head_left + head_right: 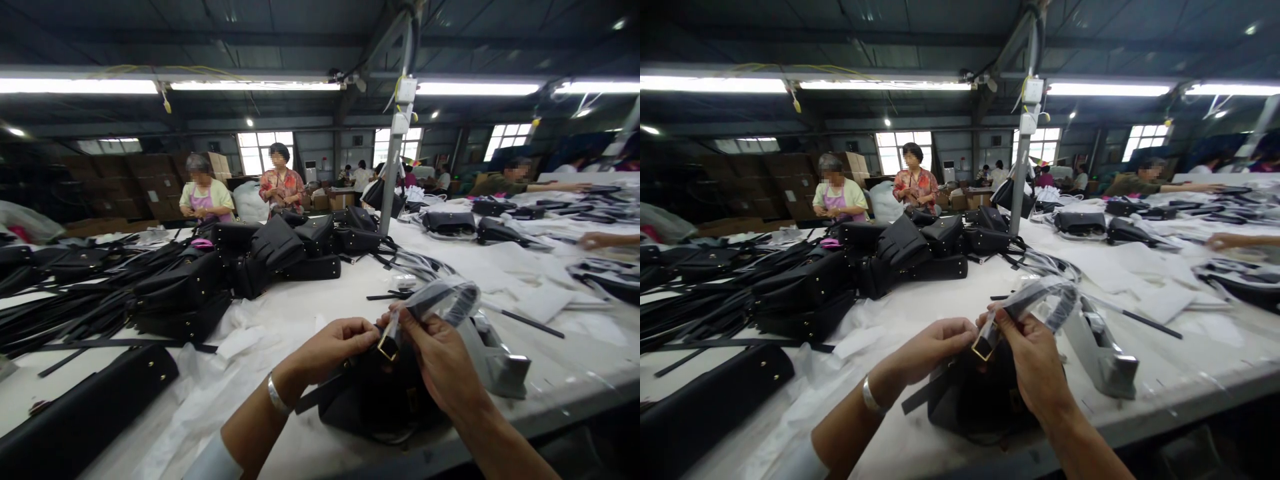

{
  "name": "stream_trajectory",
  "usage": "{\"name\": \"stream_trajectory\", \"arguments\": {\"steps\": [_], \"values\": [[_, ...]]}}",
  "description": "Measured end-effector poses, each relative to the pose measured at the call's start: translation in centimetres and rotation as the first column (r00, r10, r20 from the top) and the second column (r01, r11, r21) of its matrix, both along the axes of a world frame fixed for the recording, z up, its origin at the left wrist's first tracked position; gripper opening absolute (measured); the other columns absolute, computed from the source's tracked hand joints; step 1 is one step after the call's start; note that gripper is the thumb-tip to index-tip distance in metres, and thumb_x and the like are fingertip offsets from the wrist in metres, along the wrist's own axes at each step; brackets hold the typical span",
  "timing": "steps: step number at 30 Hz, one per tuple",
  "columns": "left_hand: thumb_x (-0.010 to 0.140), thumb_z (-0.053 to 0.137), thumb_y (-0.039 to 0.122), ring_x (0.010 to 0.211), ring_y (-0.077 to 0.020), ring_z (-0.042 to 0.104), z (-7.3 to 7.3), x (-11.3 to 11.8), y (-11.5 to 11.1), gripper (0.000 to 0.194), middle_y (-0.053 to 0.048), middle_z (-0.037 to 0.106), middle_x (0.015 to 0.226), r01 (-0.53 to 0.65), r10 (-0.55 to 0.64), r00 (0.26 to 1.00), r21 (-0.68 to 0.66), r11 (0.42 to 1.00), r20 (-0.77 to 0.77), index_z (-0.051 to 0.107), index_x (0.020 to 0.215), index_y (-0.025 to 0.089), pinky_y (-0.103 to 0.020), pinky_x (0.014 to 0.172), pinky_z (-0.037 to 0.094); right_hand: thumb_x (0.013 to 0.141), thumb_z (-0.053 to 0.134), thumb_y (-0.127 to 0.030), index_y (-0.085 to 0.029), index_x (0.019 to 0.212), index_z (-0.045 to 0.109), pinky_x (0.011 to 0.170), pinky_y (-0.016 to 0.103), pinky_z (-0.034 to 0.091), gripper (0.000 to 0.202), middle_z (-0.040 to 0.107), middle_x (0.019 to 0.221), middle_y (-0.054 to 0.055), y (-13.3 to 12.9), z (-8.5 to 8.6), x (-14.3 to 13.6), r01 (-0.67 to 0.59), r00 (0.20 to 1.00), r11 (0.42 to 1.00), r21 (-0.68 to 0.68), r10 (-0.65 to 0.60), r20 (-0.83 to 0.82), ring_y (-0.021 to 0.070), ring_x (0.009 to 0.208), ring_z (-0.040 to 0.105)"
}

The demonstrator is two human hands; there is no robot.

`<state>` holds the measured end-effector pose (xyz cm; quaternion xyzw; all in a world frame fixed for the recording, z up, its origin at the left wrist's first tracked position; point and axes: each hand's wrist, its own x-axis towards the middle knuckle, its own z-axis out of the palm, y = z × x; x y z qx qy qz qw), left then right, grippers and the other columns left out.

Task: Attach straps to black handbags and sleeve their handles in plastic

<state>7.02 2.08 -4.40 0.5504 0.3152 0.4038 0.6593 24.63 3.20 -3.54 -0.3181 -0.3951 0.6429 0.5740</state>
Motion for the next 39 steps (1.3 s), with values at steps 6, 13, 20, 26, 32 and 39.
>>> {"name": "stream_trajectory", "arguments": {"steps": [6,13,20,26,32,39], "values": [[0.082,0.074,0.041,0.069,-0.0087,0.05,0.8,-0.7,0.8,0.03,0.001,0.059,0.078,0.035,-0.022,0.983,0.07,0.997,-0.183,0.064,0.087,0.012,-0.019,0.065,0.037,0.072,0.085,-0.037,-0.019,0.096,0.071,0.063,0.023,0.058,0.033,0.075,0.085,0.002,0.5,-0.4,0.0,0.049,0.999,0.996,0.075,-0.049,0.005,0.0172,0.076,0.07],[0.086,0.069,0.032,0.09,-0.0183,0.063,0.8,-2.1,-0.8,0.023,-0.004,0.071,0.098,0.02,0.265,0.839,0.513,0.858,-0.476,0.07,0.106,0.018,-0.027,0.083,0.046,0.07,0.085,-0.038,-0.018,0.088,0.072,0.068,0.026,0.057,0.03,0.074,0.077,0.002,1.3,-1.0,0.2,0.106,0.994,0.989,0.099,-0.105,-0.013,0.0183,0.077,0.07],[0.098,0.049,0.039,0.074,-0.0154,0.062,-0.5,-3.1,-1.2,0.035,-0.003,0.069,0.08,-0.031,0.448,0.73,0.63,0.776,-0.516,0.072,0.088,0.016,-0.025,0.076,0.049,0.073,0.083,-0.042,-0.017,0.09,0.072,0.073,0.025,0.056,0.033,0.074,0.078,0.003,1.4,-1.0,-0.3,0.101,0.995,0.992,0.072,-0.103,0.016,0.0174,0.077,0.071],[0.096,0.053,0.038,0.097,-0.0205,0.067,-2.5,-3.8,-1.7,0.029,-0.005,0.073,0.106,-0.012,0.471,0.744,0.695,0.719,-0.474,0.067,0.115,0.02,-0.041,0.116,0.03,0.07,0.085,-0.042,-0.017,0.087,0.073,0.071,0.025,0.057,0.032,0.076,0.081,0.003,1.9,-1.2,0.2,0.144,0.989,0.986,0.079,-0.146,0.02,0.0183,0.077,0.071],[0.09,0.062,0.03,0.098,-0.0232,0.067,-2.7,-2.0,-2.2,0.019,-0.006,0.075,0.097,-0.231,0.594,0.714,0.676,0.7,-0.371,0.072,0.101,0.019,-0.041,0.11,0.038,0.073,0.082,-0.045,-0.017,0.097,0.075,0.074,0.029,0.06,0.038,0.078,0.092,0.008,1.0,-0.8,-0.3,0.139,0.99,0.99,0.019,-0.139,0.024,0.0223,0.085,0.073],[0.088,0.063,0.024,0.087,-0.0223,0.068,-2.5,-0.2,-1.6,0.015,-0.005,0.076,0.091,-0.353,0.67,0.667,0.652,0.671,-0.328,0.076,0.096,0.022,-0.043,0.106,0.041,0.082,0.076,-0.04,-0.021,0.113,0.073,0.097,0.039,0.054,0.037,0.075,0.112,0.008,-0.3,-2.1,-0.4,-0.039,0.978,0.994,0.101,0.018,0.209,0.0266,0.107,0.069]]}}
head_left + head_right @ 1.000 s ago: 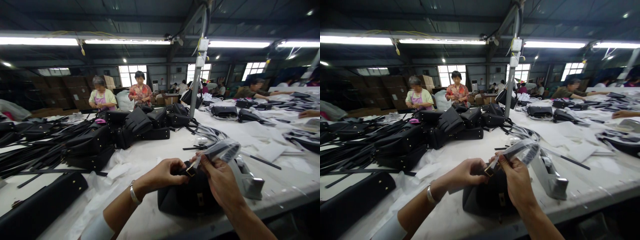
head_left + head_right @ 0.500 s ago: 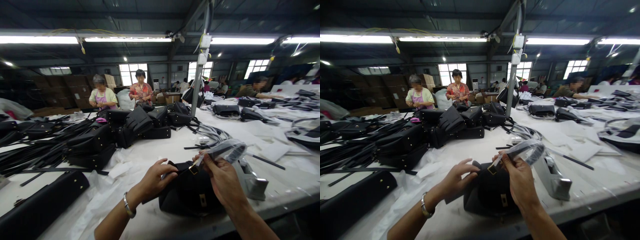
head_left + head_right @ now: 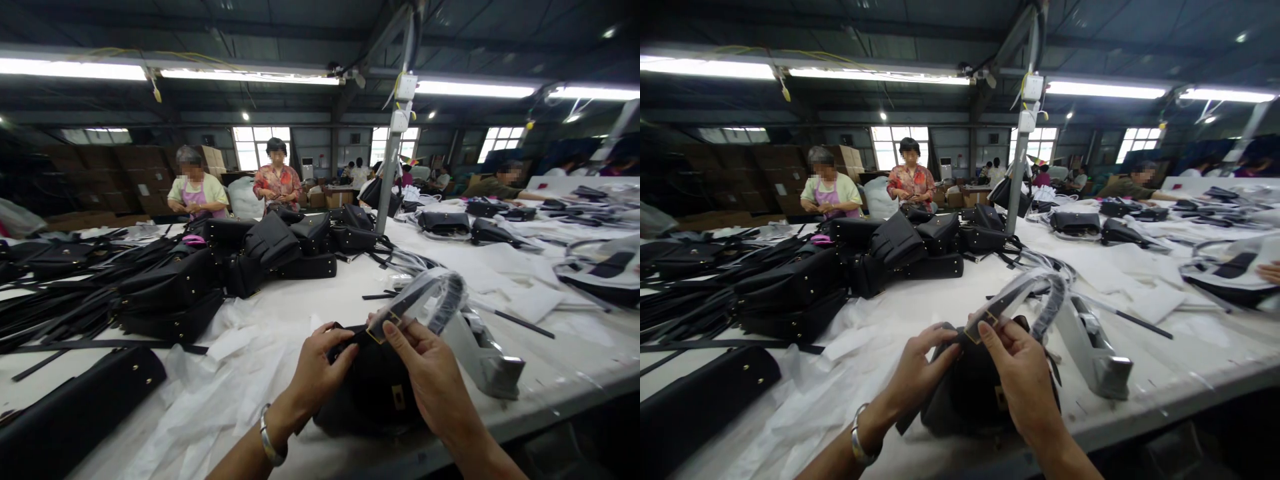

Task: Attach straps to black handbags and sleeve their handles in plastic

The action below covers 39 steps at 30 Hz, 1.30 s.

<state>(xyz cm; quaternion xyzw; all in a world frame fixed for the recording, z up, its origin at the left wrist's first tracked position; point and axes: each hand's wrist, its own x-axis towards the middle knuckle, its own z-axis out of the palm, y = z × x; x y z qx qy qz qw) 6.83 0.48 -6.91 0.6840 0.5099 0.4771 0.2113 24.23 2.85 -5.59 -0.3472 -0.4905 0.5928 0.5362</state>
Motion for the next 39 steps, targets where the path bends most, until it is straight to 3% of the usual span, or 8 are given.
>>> {"name": "stream_trajectory", "arguments": {"steps": [10,15,17,20,23,28,33,39], "values": [[0.089,0.063,0.022,0.102,-0.0219,0.067,-0.8,0.6,0.1,0.019,-0.005,0.072,0.109,0.103,-0.092,0.979,-0.052,0.993,0.18,0.065,0.107,0.02,-0.034,0.093,0.051,0.083,0.073,-0.039,-0.022,0.114,0.073,0.112,0.046,0.04,0.036,0.07,0.125,0.008,0.4,-3.1,-1.3,-0.057,0.974,0.985,0.161,0.02,0.226,0.029,0.124,0.06],[0.09,0.062,0.021,0.101,-0.0206,0.067,-0.6,-0.2,0.1,0.018,-0.004,0.071,0.103,0.115,-0.094,0.974,-0.094,0.989,0.204,0.058,0.107,0.019,-0.032,0.092,0.05,0.084,0.07,-0.037,-0.026,0.11,0.075,0.093,0.042,0.058,0.029,0.077,0.11,0.005,-0.4,-2.1,1.9,-0.119,0.85,0.96,0.255,-0.035,0.526,0.0287,0.102,0.072],[0.09,0.062,0.023,0.099,-0.0203,0.066,-0.7,-0.4,0.1,0.014,-0.004,0.07,0.101,0.101,-0.088,0.985,-0.081,0.992,0.147,0.061,0.104,0.019,-0.031,0.09,0.05,0.088,0.066,-0.033,-0.028,0.099,0.078,0.083,0.037,0.061,0.017,0.079,0.098,0.004,-1.3,-0.8,3.2,-0.053,0.738,0.853,0.519,-0.316,0.596,0.0267,0.091,0.075],[0.09,0.064,0.026,0.094,-0.0203,0.065,-1.0,-0.3,0.0,0.014,-0.004,0.07,0.099,0.085,-0.082,0.995,-0.058,0.995,0.056,0.065,0.101,0.019,-0.031,0.088,0.05,0.091,0.058,-0.019,-0.03,0.112,0.074,0.092,0.038,0.057,0.028,0.078,0.104,0.003,-1.9,2.3,3.6,-0.213,0.703,0.474,0.854,-0.533,0.471,0.0244,0.096,0.073],[0.087,0.069,0.025,0.107,-0.0226,0.062,-1.7,0.0,-0.3,0.022,-0.006,0.069,0.112,0.084,-0.086,0.994,0.022,0.996,0.063,0.065,0.108,0.021,-0.036,0.098,0.047,0.09,0.056,-0.012,-0.024,0.124,0.067,0.107,0.049,0.044,0.037,0.073,0.12,0.007,-0.7,5.0,2.7,-0.571,0.587,0.203,0.795,-0.577,0.569,0.0285,0.112,0.066],[0.08,0.074,0.018,0.129,-0.0261,0.051,-4.4,-0.3,-2.1,0.042,-0.009,0.057,0.136,-0.105,0.099,0.99,0.063,0.992,0.098,0.062,0.12,0.024,-0.043,0.109,0.042,0.086,0.064,-0.012,-0.019,0.1,0.072,0.075,0.038,0.053,0.017,0.075,0.088,0.007,3.0,5.4,2.5,-0.778,0.279,0.285,0.56,-0.642,0.714,0.0239,0.078,0.069],[0.082,0.07,0.016,0.102,-0.0232,0.064,-5.6,-0.6,-3.2,0.02,-0.007,0.069,0.106,-0.211,0.211,0.972,-0.006,0.977,0.099,0.068,0.102,0.021,-0.038,0.092,0.051,0.089,0.061,-0.016,-0.023,0.102,0.071,0.076,0.035,0.051,0.017,0.073,0.09,0.005,4.4,4.5,3.6,-0.794,0.233,0.357,0.492,-0.569,0.788,0.0226,0.081,0.068],[0.084,0.07,0.016,0.088,-0.0196,0.065,-4.4,-1.0,-2.5,0.007,-0.004,0.072,0.09,-0.08,0.078,0.99,0.009,0.997,0.115,0.072,0.089,0.02,-0.03,0.081,0.05,0.092,0.053,-0.013,-0.023,0.101,0.071,0.082,0.039,0.051,0.023,0.073,0.093,0.005,4.1,5.1,3.2,-0.8,0.227,0.364,0.477,-0.552,0.803,0.0237,0.085,0.067]]}}
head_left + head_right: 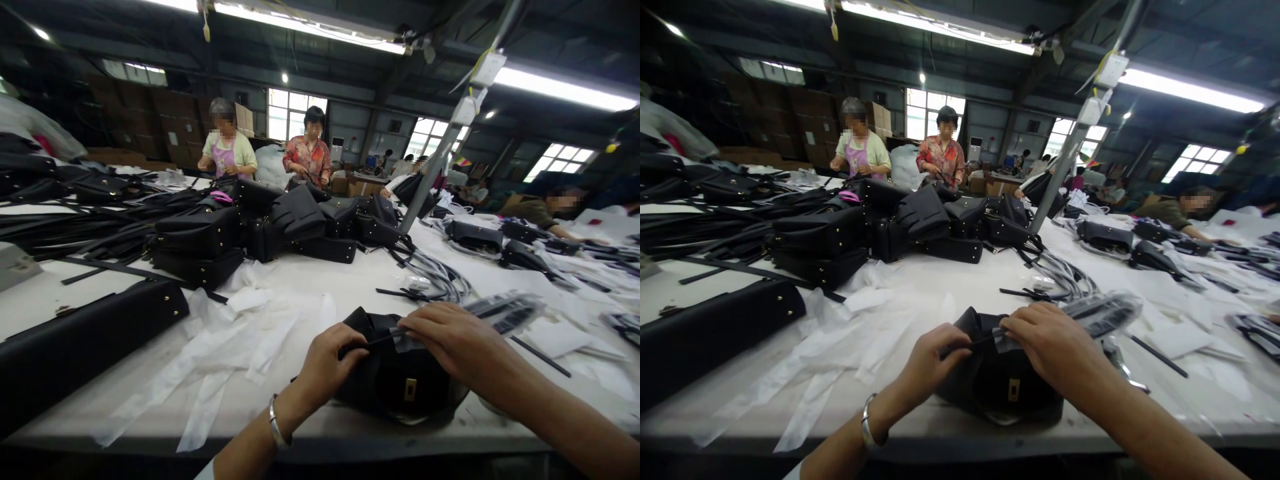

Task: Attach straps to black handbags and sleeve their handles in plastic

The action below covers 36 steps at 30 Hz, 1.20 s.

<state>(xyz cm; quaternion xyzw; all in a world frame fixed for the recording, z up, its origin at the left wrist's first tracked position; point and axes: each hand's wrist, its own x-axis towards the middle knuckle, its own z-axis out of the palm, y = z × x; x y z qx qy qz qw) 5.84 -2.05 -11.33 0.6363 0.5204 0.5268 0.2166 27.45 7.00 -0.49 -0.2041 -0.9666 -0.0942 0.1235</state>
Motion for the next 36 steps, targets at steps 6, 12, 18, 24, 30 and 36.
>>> {"name": "stream_trajectory", "arguments": {"steps": [6,12,18,24,30,36], "values": [[0.085,0.069,0.016,0.087,-0.0188,0.065,1.2,0.8,-0.7,0.008,-0.005,0.071,0.091,0.052,-0.056,0.995,0.055,0.997,0.078,0.073,0.091,0.019,-0.028,0.081,0.049,0.091,0.058,-0.015,-0.023,0.113,0.067,0.11,0.053,0.035,0.025,0.073,0.112,0.007,-1.3,-1.1,-1.5,-0.161,0.987,0.983,0.085,0.162,-0.011,0.0265,0.109,0.065],[0.088,0.069,0.027,0.087,-0.018,0.068,2.8,-0.7,-2.3,0.012,-0.003,0.074,0.095,0.132,-0.132,0.991,0.031,0.991,0.0,0.073,0.098,0.021,-0.026,0.08,0.049,0.092,0.056,-0.016,-0.022,0.093,0.064,0.103,0.05,0.044,0.01,0.071,0.085,0.003,-1.6,-0.4,-1.7,-0.179,0.983,0.974,-0.136,0.183,0.014,0.0212,0.082,0.069],[0.088,0.069,0.027,0.079,-0.0158,0.068,3.6,-3.2,-3.6,0.007,0.0,0.075,0.084,-0.014,0.014,1.0,-0.005,1.0,0.001,0.074,0.087,0.022,-0.024,0.074,0.048,0.09,0.063,-0.027,-0.028,0.097,0.067,0.109,0.052,0.039,0.008,0.074,0.091,0.002,-1.8,0.6,-0.4,-0.048,0.996,0.921,-0.387,0.074,0.054,0.0259,0.094,0.069],[0.091,0.065,0.036,0.077,-0.014,0.068,6.3,-0.6,-2.4,0.019,-0.002,0.075,0.089,0.162,-0.184,0.958,0.119,0.98,0.219,0.074,0.096,0.02,-0.022,0.073,0.05,0.094,0.055,-0.044,-0.029,0.089,0.074,0.06,0.027,0.054,0.025,0.073,0.071,0.001,-4.2,3.9,-1.6,0.069,0.998,0.732,-0.678,-0.052,0.045,0.0194,0.065,0.068],[0.085,0.071,0.04,0.078,-0.0177,0.067,4.2,1.1,0.5,0.035,-0.003,0.074,0.102,0.036,-0.034,0.998,-0.043,0.998,0.058,0.067,0.115,0.022,-0.029,0.076,0.054,0.085,0.063,-0.056,-0.02,0.081,0.071,0.048,0.029,0.052,0.037,0.068,0.066,0.005,-3.1,4.9,1.2,0.025,0.876,0.54,-0.841,-0.417,-0.242,0.0164,0.048,0.058],[0.078,0.079,0.025,0.098,-0.0261,0.066,1.9,3.4,1.4,0.04,-0.006,0.073,0.109,-0.126,0.122,0.95,0.005,0.992,-0.289,0.066,0.116,0.022,-0.036,0.086,0.052,0.088,0.057,-0.061,-0.019,0.09,0.066,0.038,0.022,0.035,0.043,0.045,0.046,-0.006,-2.8,3.3,3.1,0.137,0.792,0.535,-0.834,-0.564,-0.232,0.0093,0.038,0.038]]}}
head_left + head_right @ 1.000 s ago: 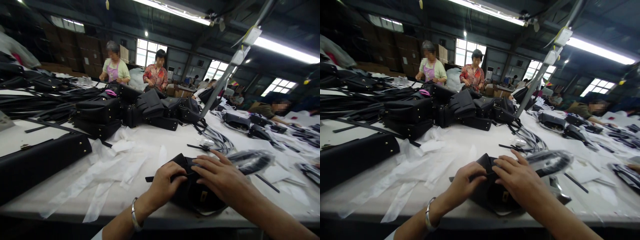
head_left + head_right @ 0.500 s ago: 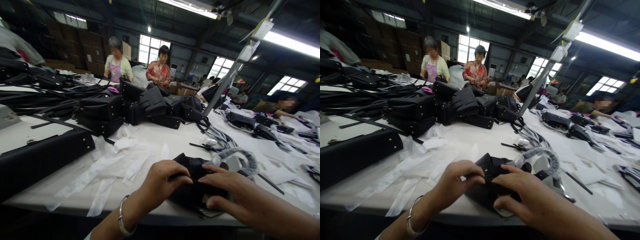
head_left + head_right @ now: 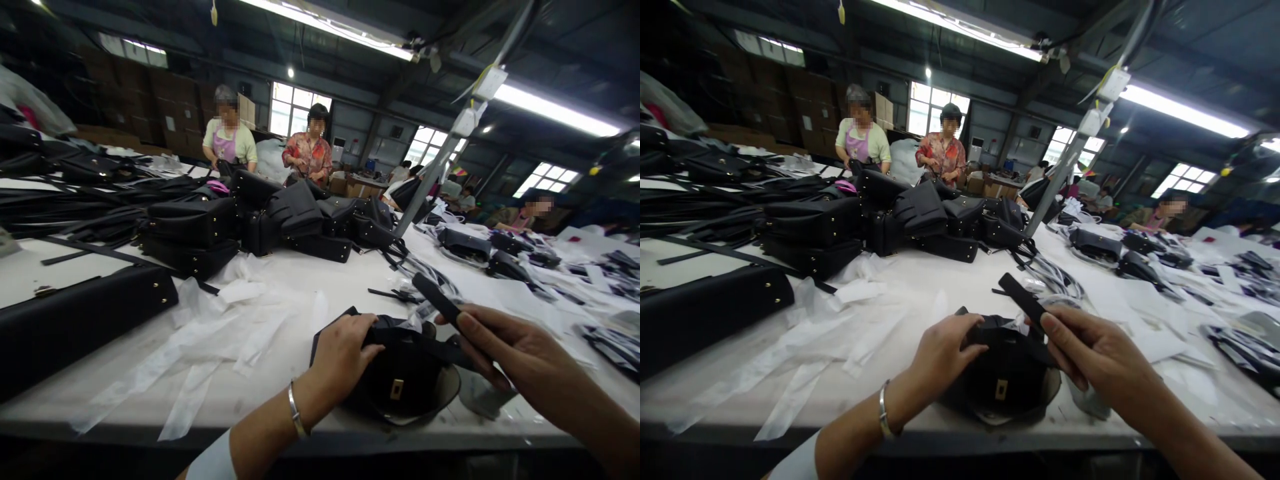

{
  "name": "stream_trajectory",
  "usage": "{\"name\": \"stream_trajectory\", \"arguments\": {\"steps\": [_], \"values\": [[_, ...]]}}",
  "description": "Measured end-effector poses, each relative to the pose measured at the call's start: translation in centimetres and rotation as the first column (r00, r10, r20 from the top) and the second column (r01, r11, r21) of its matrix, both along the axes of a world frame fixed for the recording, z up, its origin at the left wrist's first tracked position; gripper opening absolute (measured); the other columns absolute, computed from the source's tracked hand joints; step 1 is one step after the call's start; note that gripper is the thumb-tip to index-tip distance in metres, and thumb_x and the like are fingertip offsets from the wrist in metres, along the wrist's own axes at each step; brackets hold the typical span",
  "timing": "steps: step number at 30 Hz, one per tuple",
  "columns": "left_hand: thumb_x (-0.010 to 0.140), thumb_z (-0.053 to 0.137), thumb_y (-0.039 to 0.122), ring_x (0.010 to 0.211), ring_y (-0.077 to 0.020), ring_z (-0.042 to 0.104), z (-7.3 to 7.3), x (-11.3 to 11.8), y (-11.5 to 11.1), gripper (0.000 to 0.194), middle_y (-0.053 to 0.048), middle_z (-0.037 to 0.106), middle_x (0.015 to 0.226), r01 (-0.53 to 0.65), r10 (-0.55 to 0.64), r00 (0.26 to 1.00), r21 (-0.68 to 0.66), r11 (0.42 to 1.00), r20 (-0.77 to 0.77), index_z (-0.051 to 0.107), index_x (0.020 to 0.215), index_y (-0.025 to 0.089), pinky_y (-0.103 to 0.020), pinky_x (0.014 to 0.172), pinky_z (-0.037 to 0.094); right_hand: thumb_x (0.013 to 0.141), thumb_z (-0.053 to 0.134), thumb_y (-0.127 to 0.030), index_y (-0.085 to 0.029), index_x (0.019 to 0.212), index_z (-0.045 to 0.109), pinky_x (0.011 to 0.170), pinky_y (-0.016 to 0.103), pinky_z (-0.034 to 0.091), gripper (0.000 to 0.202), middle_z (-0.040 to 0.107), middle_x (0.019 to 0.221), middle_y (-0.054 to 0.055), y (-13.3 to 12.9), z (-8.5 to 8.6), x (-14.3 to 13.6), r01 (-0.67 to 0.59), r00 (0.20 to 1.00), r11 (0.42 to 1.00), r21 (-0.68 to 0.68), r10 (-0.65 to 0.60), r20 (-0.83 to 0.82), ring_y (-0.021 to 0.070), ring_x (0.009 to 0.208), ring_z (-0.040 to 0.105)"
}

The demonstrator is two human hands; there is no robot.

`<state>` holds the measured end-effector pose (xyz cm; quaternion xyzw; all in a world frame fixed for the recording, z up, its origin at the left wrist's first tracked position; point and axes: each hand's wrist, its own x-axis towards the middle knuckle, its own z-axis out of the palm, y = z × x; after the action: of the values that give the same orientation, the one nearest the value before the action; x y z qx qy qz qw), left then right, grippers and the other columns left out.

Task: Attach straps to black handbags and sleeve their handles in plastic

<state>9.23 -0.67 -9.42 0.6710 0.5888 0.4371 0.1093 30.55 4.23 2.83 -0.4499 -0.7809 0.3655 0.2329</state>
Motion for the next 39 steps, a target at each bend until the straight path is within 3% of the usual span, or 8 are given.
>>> {"name": "stream_trajectory", "arguments": {"steps": [5,11,19,23,30,33,36,39], "values": [[0.078,0.079,0.024,0.076,-0.0181,0.066,-0.7,-0.4,0.0,0.029,-0.002,0.075,0.094,0.04,-0.038,0.968,0.0,0.999,0.246,0.072,0.106,0.023,-0.027,0.073,0.051,0.092,0.048,-0.057,-0.019,0.073,0.066,0.048,0.024,0.042,0.046,0.059,0.056,-0.001,0.5,-2.4,-0.3,-0.137,0.945,0.99,0.023,0.124,0.303,0.0123,0.047,0.052],[0.076,0.08,0.028,0.066,-0.0139,0.062,-1.7,0.0,-0.2,0.029,0.001,0.071,0.075,0.069,-0.056,0.859,-0.006,0.998,0.509,0.074,0.104,0.022,-0.021,0.062,0.048,0.094,0.043,-0.049,-0.023,0.085,0.071,0.066,0.029,0.045,0.04,0.072,0.074,0.001,1.1,-4.0,-1.0,-0.202,0.888,0.969,0.141,0.121,0.445,0.0213,0.074,0.066],[0.074,0.082,0.029,0.07,-0.0159,0.066,-2.4,0.4,-0.2,0.031,-0.001,0.075,0.083,0.06,-0.09,0.912,0.087,0.994,0.401,0.075,0.104,0.022,-0.024,0.067,0.05,0.093,0.045,-0.046,-0.021,0.072,0.068,0.058,0.028,0.038,0.041,0.068,0.066,0.001,2.1,-2.8,-1.5,-0.312,0.779,0.944,0.103,0.192,0.596,0.0193,0.065,0.062],[0.073,0.084,0.027,0.076,-0.0176,0.068,-2.3,0.4,-0.2,0.031,-0.003,0.077,0.09,0.071,-0.113,0.939,0.137,0.988,0.325,0.076,0.103,0.021,-0.025,0.071,0.052,0.093,0.048,-0.045,-0.02,0.077,0.072,0.06,0.028,0.038,0.039,0.07,0.071,0.003,2.4,-2.1,-2.4,-0.372,0.756,0.922,0.103,0.237,0.61,0.0199,0.068,0.062],[0.071,0.085,0.026,0.072,-0.0174,0.069,-2.6,0.5,-0.5,0.029,-0.004,0.077,0.086,0.112,-0.181,0.946,0.251,0.961,0.268,0.076,0.099,0.02,-0.026,0.069,0.053,0.093,0.048,-0.042,-0.018,0.071,0.069,0.057,0.025,0.035,0.038,0.065,0.064,0.001,2.8,-2.8,-3.9,-0.491,0.712,0.871,0.029,0.381,0.589,0.0163,0.063,0.058],[0.073,0.084,0.028,0.076,-0.0181,0.07,-3.1,0.7,-0.3,0.028,-0.003,0.078,0.088,0.072,-0.147,0.941,0.243,0.967,0.305,0.076,0.099,0.021,-0.026,0.071,0.053,0.094,0.047,-0.039,-0.018,0.073,0.069,0.057,0.026,0.035,0.037,0.067,0.064,0.002,2.4,-3.4,-4.9,-0.494,0.704,0.864,0.094,0.335,0.626,0.0166,0.062,0.059],[0.073,0.084,0.026,0.087,-0.0191,0.071,-3.2,0.7,-0.2,0.033,-0.003,0.077,0.097,0.029,-0.102,0.919,0.194,0.981,0.38,0.074,0.105,0.022,-0.027,0.08,0.054,0.095,0.045,-0.036,-0.02,0.08,0.072,0.061,0.028,0.036,0.035,0.072,0.072,0.006,2.0,-3.8,-5.3,-0.479,0.68,0.845,0.236,0.188,0.709,0.0202,0.068,0.064],[0.073,0.083,0.022,0.089,-0.019,0.071,-2.8,0.5,-0.4,0.04,-0.002,0.077,0.103,0.032,-0.084,0.902,0.127,0.991,0.423,0.072,0.111,0.024,-0.028,0.084,0.055,0.095,0.048,-0.042,-0.024,0.09,0.073,0.064,0.03,0.039,0.032,0.075,0.081,0.007,2.2,-3.5,-4.6,-0.5,0.652,0.819,0.282,0.141,0.745,0.0238,0.076,0.068]]}}
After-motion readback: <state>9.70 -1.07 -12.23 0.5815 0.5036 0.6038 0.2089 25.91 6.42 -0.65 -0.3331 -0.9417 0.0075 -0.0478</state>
